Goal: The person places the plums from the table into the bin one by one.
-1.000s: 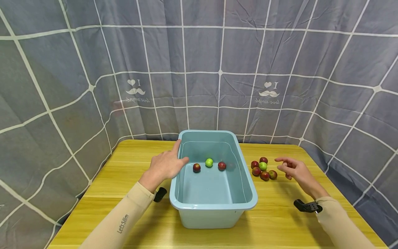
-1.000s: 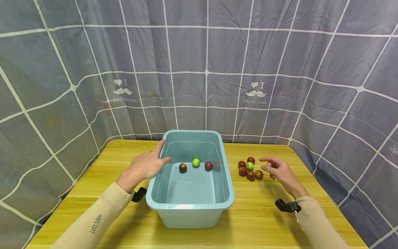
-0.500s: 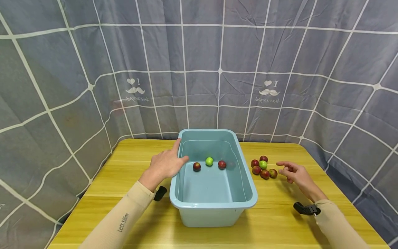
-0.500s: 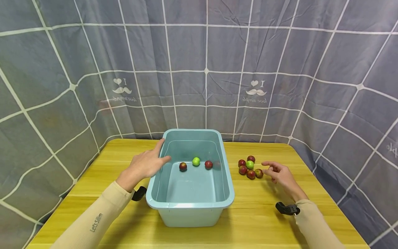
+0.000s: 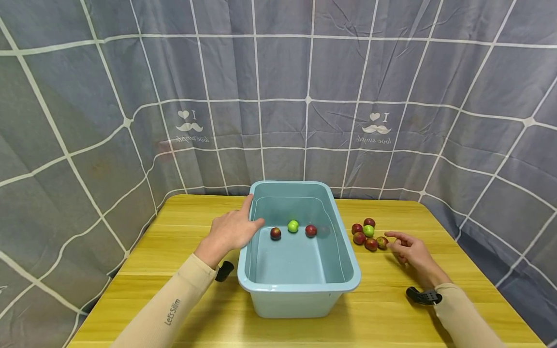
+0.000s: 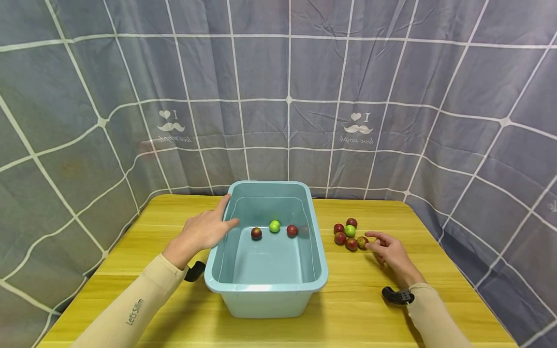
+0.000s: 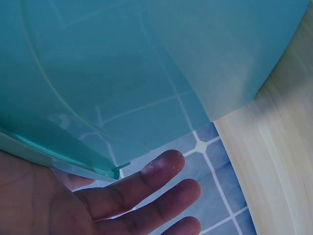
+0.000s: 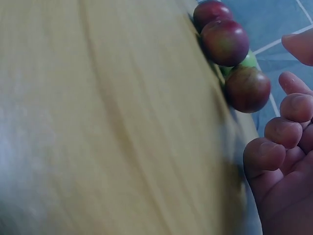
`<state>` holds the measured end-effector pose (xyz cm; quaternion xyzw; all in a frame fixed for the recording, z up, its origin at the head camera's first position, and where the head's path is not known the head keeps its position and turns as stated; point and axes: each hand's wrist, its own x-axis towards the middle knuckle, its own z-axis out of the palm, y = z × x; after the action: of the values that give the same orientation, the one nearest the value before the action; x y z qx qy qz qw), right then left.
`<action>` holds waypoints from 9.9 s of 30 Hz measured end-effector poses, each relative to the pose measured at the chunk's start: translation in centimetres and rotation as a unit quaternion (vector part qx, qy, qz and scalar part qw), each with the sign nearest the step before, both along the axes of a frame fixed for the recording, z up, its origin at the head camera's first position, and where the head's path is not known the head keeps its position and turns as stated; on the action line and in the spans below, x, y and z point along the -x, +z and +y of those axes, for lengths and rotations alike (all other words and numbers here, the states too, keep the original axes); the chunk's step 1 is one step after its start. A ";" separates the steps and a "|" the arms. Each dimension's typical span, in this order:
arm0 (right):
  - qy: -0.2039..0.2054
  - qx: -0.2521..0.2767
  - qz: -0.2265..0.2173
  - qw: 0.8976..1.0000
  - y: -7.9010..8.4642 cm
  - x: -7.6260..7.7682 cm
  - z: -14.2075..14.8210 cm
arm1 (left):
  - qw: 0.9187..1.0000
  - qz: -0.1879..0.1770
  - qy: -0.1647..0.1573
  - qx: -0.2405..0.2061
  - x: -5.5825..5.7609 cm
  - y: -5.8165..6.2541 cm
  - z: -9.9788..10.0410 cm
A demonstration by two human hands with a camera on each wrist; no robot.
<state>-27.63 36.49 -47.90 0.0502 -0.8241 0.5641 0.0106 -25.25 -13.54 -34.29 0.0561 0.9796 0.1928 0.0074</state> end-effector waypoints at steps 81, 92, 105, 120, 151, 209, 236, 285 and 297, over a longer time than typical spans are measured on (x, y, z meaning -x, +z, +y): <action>-0.035 -0.053 -0.028 0.998 0.1 0.8 0.8 | 1.000 0.000 0.001 -0.004 -0.1 0.0 0.1; -0.029 -0.070 -0.011 0.997 2.6 0.6 0.3 | 1.000 0.004 -0.002 -0.008 -0.2 0.0 0.1; -0.012 -0.082 0.012 0.996 5.1 0.5 -0.9 | 1.000 0.007 0.000 -0.007 -0.1 -0.1 0.1; 0.030 -0.144 0.065 0.987 9.2 0.9 -3.5 | 1.000 0.008 0.001 -0.004 0.0 -0.2 0.1; 0.110 -0.201 0.135 0.964 15.7 2.3 -9.2 | 1.000 -0.002 0.002 -0.008 -0.1 -0.2 0.1; 0.324 -0.388 0.128 0.853 20.6 6.6 -24.2 | 1.000 -0.007 0.008 -0.009 -0.2 0.0 0.3; 0.338 -0.419 0.079 0.839 19.1 7.7 -24.4 | 1.000 -0.007 0.010 -0.009 -0.1 0.0 0.4; 0.123 -0.183 0.142 0.965 13.2 0.3 -9.0 | 1.000 -0.001 0.001 -0.005 -0.2 -0.1 -0.1; 0.078 -0.130 0.114 0.982 9.8 0.1 -6.5 | 1.000 0.000 -0.002 -0.008 -0.1 -0.1 0.0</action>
<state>-27.69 30.02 -38.10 0.1793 -0.8773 0.4420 0.0541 -25.15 -13.54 -34.43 0.0579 0.9779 0.2008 0.0069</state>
